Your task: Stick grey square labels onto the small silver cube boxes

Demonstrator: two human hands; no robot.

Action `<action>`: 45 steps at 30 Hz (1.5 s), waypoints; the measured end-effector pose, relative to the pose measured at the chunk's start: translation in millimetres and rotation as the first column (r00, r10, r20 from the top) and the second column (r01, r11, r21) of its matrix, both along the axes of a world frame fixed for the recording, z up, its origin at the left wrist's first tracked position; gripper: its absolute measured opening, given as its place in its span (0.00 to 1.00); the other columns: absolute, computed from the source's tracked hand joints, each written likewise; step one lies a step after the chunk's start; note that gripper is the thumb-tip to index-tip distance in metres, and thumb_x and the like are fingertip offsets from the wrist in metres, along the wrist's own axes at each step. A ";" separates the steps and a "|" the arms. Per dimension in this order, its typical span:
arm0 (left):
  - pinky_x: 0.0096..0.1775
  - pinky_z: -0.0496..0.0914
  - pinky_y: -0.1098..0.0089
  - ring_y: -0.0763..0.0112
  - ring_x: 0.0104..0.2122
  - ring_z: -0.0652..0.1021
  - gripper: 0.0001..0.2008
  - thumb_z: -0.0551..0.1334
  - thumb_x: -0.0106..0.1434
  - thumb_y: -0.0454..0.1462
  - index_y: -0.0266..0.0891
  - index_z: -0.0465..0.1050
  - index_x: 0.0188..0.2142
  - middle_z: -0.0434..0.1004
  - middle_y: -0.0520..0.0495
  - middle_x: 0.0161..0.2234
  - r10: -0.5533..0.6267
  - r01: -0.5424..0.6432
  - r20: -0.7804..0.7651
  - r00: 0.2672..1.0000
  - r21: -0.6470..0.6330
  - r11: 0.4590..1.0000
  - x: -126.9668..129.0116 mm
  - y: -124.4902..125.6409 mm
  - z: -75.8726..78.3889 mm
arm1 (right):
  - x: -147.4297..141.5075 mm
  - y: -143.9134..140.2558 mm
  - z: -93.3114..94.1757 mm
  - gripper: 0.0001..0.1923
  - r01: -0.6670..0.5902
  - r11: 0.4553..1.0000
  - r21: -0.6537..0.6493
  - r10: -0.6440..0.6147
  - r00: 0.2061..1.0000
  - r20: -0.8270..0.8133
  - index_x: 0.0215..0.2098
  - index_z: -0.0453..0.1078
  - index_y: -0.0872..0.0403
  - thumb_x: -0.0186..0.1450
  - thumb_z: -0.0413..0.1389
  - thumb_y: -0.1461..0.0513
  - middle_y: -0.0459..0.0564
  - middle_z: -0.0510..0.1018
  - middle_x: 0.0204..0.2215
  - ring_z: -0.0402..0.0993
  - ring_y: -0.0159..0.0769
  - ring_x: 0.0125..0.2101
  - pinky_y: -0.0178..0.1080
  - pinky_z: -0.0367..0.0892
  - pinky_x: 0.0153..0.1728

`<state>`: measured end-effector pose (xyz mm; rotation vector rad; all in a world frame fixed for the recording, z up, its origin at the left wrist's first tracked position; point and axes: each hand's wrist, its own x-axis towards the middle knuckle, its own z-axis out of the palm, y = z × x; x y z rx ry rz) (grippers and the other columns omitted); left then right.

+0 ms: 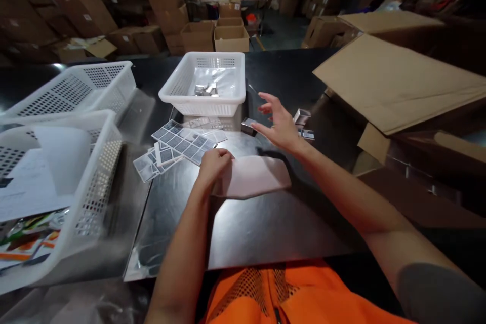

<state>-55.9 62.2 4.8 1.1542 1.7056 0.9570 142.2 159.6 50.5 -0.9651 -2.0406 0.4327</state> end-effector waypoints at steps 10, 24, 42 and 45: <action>0.32 0.67 0.67 0.65 0.24 0.73 0.10 0.60 0.53 0.39 0.38 0.80 0.25 0.66 0.51 0.15 0.060 -0.054 -0.041 0.997 0.122 0.991 17.1 -1.2 -1.7 | -12.8 33.3 -56.5 0.50 0.033 0.994 -0.105 -0.027 0.998 0.060 0.69 0.39 0.58 0.54 0.60 0.67 0.59 0.80 0.43 0.80 0.50 0.43 0.54 0.75 0.47; 0.24 0.62 0.76 0.75 0.27 0.74 0.28 0.75 0.41 0.36 0.44 0.78 0.45 0.80 0.50 0.42 -0.129 0.117 0.011 0.992 0.359 0.926 47.2 -18.3 8.7 | 75.7 -75.6 -10.0 0.20 -0.273 0.962 0.005 0.243 0.846 -0.475 0.48 0.69 0.46 0.60 0.67 0.64 0.50 0.70 0.55 0.71 0.44 0.58 0.50 0.72 0.57; 0.35 0.73 0.70 0.68 0.34 0.80 0.25 0.72 0.48 0.34 0.42 0.76 0.48 0.82 0.51 0.39 -0.088 0.365 -0.472 0.877 0.535 0.762 70.7 -33.3 0.6 | 79.6 -93.8 -5.7 0.34 -0.382 0.583 -0.717 -0.045 0.866 -0.497 0.56 0.54 0.46 0.59 0.68 0.62 0.37 0.78 0.28 0.77 0.31 0.29 0.35 0.72 0.33; 0.36 0.74 0.70 0.69 0.34 0.80 0.25 0.72 0.48 0.34 0.43 0.76 0.48 0.82 0.52 0.39 -0.091 0.364 -0.468 0.879 0.535 0.762 71.3 -34.3 2.9 | 79.5 -93.3 -7.2 0.34 -0.375 0.614 -0.694 -0.037 0.866 -0.499 0.55 0.54 0.45 0.59 0.68 0.61 0.37 0.78 0.28 0.77 0.31 0.29 0.34 0.72 0.31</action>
